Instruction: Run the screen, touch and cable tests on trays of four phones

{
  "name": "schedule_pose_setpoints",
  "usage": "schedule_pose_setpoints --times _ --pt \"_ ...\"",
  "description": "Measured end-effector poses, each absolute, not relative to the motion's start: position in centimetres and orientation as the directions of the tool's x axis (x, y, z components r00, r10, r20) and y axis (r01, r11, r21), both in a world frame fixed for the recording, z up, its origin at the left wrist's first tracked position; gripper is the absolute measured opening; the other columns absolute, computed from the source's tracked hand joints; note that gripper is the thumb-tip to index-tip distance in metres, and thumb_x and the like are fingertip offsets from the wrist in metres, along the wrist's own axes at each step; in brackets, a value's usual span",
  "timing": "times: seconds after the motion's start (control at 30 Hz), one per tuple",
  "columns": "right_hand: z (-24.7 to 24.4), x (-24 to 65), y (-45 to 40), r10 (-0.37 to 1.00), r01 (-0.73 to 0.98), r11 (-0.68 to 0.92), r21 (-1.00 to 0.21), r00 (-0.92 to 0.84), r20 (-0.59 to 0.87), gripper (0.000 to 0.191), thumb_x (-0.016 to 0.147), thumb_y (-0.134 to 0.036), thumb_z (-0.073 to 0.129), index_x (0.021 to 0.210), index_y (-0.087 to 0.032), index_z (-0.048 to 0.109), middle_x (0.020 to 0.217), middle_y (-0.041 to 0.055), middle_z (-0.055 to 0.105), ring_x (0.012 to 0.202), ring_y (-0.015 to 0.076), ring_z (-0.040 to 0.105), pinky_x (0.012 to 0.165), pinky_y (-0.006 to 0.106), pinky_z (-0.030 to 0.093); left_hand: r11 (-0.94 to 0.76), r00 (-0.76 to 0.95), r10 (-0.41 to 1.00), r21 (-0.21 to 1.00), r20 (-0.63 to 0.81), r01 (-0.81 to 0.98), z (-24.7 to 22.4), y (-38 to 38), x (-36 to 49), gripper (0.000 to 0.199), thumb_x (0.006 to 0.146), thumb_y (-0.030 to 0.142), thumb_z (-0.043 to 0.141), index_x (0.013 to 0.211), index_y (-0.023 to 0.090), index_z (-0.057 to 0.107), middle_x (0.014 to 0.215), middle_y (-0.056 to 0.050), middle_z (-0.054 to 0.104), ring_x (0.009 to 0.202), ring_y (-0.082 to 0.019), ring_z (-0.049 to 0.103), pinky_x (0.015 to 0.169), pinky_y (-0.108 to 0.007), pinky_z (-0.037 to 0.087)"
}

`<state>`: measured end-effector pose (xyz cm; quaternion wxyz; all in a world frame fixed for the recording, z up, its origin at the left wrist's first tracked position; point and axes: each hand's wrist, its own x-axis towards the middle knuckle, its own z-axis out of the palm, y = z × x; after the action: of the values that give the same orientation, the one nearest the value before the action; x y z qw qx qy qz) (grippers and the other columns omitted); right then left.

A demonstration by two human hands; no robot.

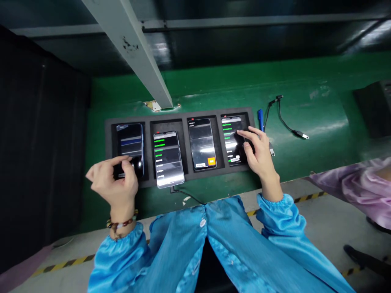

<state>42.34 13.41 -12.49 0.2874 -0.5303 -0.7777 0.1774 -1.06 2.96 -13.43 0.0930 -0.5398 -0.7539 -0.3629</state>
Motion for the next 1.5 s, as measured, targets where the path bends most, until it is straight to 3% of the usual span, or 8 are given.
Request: schedule_pose_setpoints --times 0.1,0.2,0.33,0.7,0.97,1.5 --pt "-12.4 42.5 12.8 0.890 0.687 0.448 -0.572 -0.281 0.360 0.039 0.111 -0.026 0.051 0.143 -0.032 0.071 0.142 0.0081 0.076 0.147 0.0334 0.061 0.122 0.063 0.050 0.155 -0.403 0.747 0.450 0.529 0.879 -13.4 3.0 -1.1 0.026 0.101 0.035 0.063 0.096 0.018 0.082 0.095 -0.009 0.083 0.092 -0.026 0.071 0.106 -0.045 0.048" --pt "-12.5 42.8 12.0 0.831 0.662 0.542 -0.517 -0.333 0.445 0.032 0.106 -0.021 0.056 0.125 -0.029 0.080 0.135 0.0099 0.077 0.131 0.0329 0.071 0.109 0.058 0.057 0.142 -0.396 0.747 0.453 0.535 0.880 -13.4 3.0 -1.1 0.024 0.102 0.034 0.064 0.095 0.019 0.081 0.095 -0.009 0.083 0.092 -0.026 0.071 0.106 -0.046 0.048" --pt "-12.6 43.0 11.6 0.802 0.660 0.588 -0.468 -0.400 0.444 0.030 0.101 -0.017 0.059 0.115 -0.028 0.083 0.134 0.0097 0.078 0.122 0.0315 0.075 0.105 0.056 0.057 0.137 -0.393 0.760 0.463 0.517 0.876 -13.3 2.8 -1.1 0.021 0.103 0.032 0.063 0.099 0.021 0.080 0.099 -0.008 0.083 0.096 -0.027 0.072 0.108 -0.049 0.048" --pt "-11.6 41.2 11.2 0.835 0.678 0.534 -0.505 -0.331 0.440 0.033 0.104 -0.023 0.056 0.121 -0.030 0.083 0.132 0.0101 0.079 0.125 0.0335 0.074 0.106 0.058 0.058 0.136 -0.359 0.798 0.436 0.484 0.890 -13.0 2.5 -1.2 0.017 0.105 0.030 0.062 0.102 0.024 0.078 0.100 -0.006 0.082 0.097 -0.028 0.072 0.107 -0.052 0.049" --pt "-11.1 36.5 11.0 0.829 0.610 0.550 -0.570 -0.480 0.285 0.041 0.103 -0.018 0.051 0.131 -0.031 0.079 0.132 0.0089 0.079 0.136 0.0338 0.069 0.111 0.059 0.055 0.133 -0.367 0.794 0.451 0.484 0.882 -12.9 2.4 -1.1 0.015 0.105 0.028 0.063 0.101 0.026 0.077 0.101 -0.007 0.083 0.099 -0.028 0.073 0.108 -0.052 0.048" --pt "-11.4 35.0 11.1 0.742 0.528 0.648 -0.549 -0.600 0.298 0.039 0.103 -0.014 0.052 0.127 -0.030 0.077 0.120 0.0064 0.083 0.138 0.0314 0.069 0.112 0.058 0.052 0.156 -0.395 0.796 0.475 0.458 0.866 -12.6 2.5 -0.7 0.018 0.106 0.033 0.061 0.099 0.026 0.075 0.100 -0.007 0.082 0.100 -0.028 0.074 0.109 -0.051 0.046"
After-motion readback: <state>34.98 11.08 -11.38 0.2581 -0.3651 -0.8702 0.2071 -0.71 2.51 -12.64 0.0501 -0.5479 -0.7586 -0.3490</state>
